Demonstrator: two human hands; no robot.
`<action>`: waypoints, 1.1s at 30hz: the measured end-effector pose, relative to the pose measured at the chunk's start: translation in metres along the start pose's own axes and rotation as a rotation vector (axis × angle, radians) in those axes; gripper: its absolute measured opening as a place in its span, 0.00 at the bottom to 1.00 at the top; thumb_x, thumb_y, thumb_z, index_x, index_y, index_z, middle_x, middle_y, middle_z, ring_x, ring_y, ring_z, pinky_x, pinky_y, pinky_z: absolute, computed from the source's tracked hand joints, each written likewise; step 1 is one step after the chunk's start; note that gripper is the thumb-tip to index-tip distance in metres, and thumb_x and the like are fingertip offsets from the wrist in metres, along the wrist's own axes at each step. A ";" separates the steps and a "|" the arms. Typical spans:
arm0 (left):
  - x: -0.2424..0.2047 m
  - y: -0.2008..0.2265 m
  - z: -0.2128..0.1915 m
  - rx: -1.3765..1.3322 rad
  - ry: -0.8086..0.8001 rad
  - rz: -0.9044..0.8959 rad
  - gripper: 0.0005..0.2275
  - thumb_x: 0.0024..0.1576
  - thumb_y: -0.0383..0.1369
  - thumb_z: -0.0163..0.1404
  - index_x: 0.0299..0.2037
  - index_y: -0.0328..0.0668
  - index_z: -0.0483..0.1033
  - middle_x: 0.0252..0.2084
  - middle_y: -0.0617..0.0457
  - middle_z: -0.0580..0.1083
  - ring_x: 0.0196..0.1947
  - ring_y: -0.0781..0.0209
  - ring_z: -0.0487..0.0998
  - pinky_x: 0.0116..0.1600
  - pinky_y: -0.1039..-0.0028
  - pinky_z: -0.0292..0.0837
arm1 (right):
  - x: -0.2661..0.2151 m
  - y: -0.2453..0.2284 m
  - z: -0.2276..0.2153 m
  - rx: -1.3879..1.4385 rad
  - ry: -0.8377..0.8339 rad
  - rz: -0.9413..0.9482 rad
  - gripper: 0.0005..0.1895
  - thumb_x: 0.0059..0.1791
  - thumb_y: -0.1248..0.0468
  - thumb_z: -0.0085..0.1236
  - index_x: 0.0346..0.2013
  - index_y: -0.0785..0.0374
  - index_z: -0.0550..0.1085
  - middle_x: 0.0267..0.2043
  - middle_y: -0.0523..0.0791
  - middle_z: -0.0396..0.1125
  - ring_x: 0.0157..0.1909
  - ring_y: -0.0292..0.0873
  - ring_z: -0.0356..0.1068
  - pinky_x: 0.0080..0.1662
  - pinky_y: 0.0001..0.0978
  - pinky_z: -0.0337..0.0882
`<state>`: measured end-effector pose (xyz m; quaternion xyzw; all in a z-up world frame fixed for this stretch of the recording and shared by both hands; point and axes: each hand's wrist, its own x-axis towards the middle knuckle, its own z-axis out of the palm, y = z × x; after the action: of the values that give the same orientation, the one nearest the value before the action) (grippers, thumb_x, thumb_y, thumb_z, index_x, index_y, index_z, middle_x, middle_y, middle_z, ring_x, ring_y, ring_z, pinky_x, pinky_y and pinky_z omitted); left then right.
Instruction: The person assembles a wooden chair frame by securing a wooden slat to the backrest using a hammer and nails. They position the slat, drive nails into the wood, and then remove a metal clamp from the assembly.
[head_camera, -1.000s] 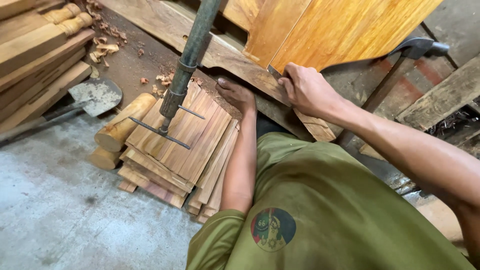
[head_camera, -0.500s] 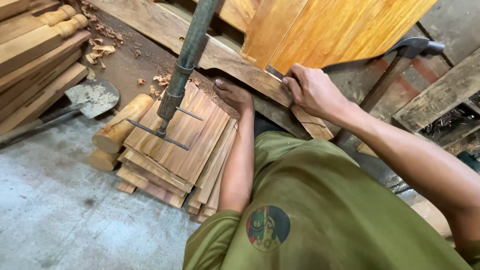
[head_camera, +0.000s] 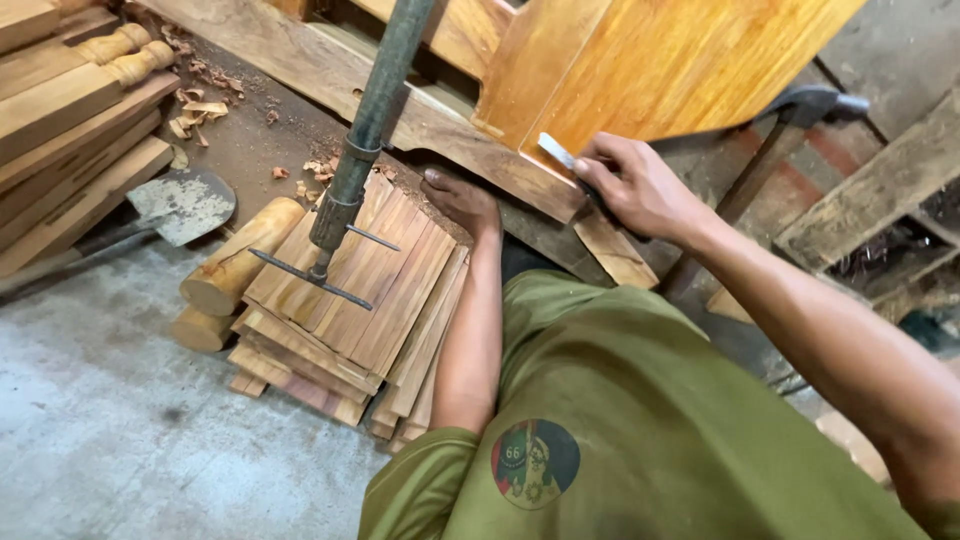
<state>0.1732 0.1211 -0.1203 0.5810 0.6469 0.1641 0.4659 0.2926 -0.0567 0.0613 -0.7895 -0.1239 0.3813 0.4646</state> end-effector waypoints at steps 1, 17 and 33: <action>0.001 0.006 0.007 -0.008 0.009 -0.002 0.24 0.71 0.42 0.32 0.67 0.26 0.59 0.67 0.22 0.59 0.70 0.27 0.57 0.75 0.49 0.50 | 0.002 0.000 -0.006 -0.006 -0.007 -0.008 0.08 0.57 0.64 0.51 0.39 0.68 0.72 0.34 0.65 0.67 0.43 0.72 0.71 0.44 0.58 0.71; 0.008 -0.017 0.006 0.049 0.006 0.042 0.23 0.71 0.40 0.33 0.66 0.23 0.60 0.66 0.19 0.60 0.69 0.25 0.59 0.75 0.49 0.51 | -0.021 -0.029 0.034 -0.920 0.136 -0.095 0.19 0.52 0.62 0.49 0.59 0.48 0.70 0.40 0.50 0.61 0.39 0.57 0.71 0.35 0.46 0.75; 0.016 -0.039 0.007 0.000 -0.003 0.035 0.23 0.71 0.41 0.34 0.67 0.27 0.60 0.65 0.24 0.61 0.69 0.28 0.59 0.75 0.51 0.52 | -0.015 -0.015 0.058 -1.069 0.237 -0.242 0.23 0.47 0.67 0.52 0.57 0.55 0.76 0.40 0.52 0.61 0.39 0.54 0.66 0.36 0.39 0.68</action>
<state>0.1568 0.1224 -0.1597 0.5924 0.6360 0.1715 0.4639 0.2435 -0.0193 0.0650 -0.9329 -0.3366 0.1179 0.0509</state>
